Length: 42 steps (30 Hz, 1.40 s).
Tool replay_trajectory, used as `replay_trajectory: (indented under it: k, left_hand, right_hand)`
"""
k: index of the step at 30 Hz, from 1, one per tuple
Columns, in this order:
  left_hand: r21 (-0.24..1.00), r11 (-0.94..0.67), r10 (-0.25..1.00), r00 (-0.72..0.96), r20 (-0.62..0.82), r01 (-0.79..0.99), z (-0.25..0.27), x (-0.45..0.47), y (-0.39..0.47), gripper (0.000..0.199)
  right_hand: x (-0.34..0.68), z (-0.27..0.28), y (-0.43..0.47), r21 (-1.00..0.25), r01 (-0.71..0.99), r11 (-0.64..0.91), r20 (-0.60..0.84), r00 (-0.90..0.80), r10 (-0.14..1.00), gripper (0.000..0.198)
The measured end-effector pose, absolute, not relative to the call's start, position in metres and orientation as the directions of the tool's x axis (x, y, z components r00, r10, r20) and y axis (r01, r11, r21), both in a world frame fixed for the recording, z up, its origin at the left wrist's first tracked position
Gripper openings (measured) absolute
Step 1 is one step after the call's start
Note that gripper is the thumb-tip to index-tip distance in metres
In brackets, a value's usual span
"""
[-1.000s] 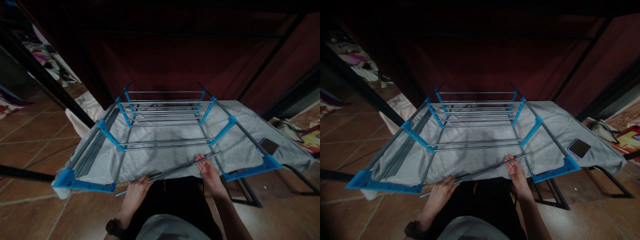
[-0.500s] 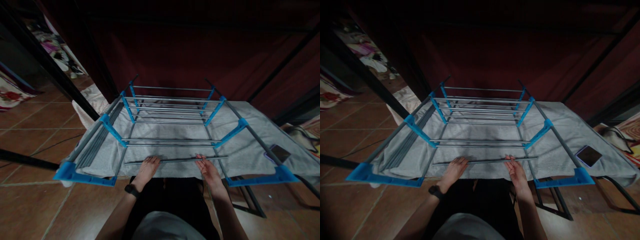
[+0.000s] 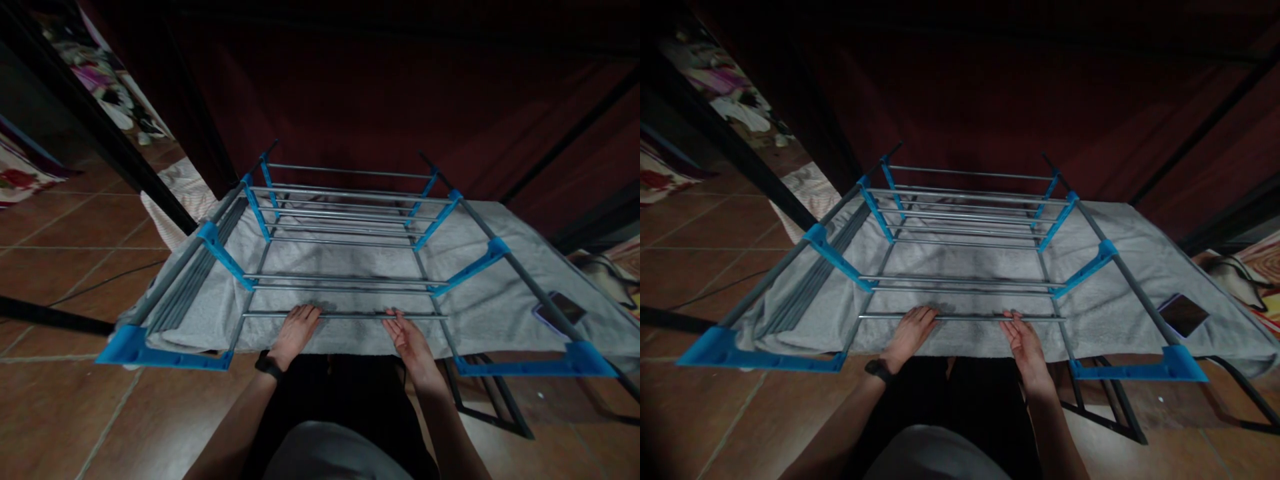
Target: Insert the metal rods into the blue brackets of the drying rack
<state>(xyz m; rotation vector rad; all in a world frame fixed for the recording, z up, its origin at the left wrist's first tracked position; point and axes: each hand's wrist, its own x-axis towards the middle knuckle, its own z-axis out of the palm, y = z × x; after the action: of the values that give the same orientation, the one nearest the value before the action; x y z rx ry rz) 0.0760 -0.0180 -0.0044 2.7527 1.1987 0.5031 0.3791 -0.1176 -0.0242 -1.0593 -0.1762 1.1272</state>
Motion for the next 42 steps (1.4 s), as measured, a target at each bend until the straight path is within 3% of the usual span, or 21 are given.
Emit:
replay_trajectory:
  k: [20,35,42]
  left_hand:
    - [0.186,-0.67,0.736,0.61,0.291,0.719,-0.008,0.076,-0.02,0.031]
    - [0.267,-0.63,0.773,0.557,0.303,0.729,-0.005,0.074,-0.02,0.021]
    - [0.225,-0.646,0.756,0.571,0.319,0.73,-0.004,0.075,-0.021,0.024]
  right_hand:
    - [0.372,-0.022,-0.119,-0.79,-0.61,0.06,-0.352,0.531,0.771,0.022]
    - [0.396,-0.021,-0.117,-0.796,-0.596,0.102,-0.361,0.604,0.71,0.016]
    - [0.417,-0.022,-0.123,-0.781,-0.605,0.154,-0.35,0.629,0.694,0.016]
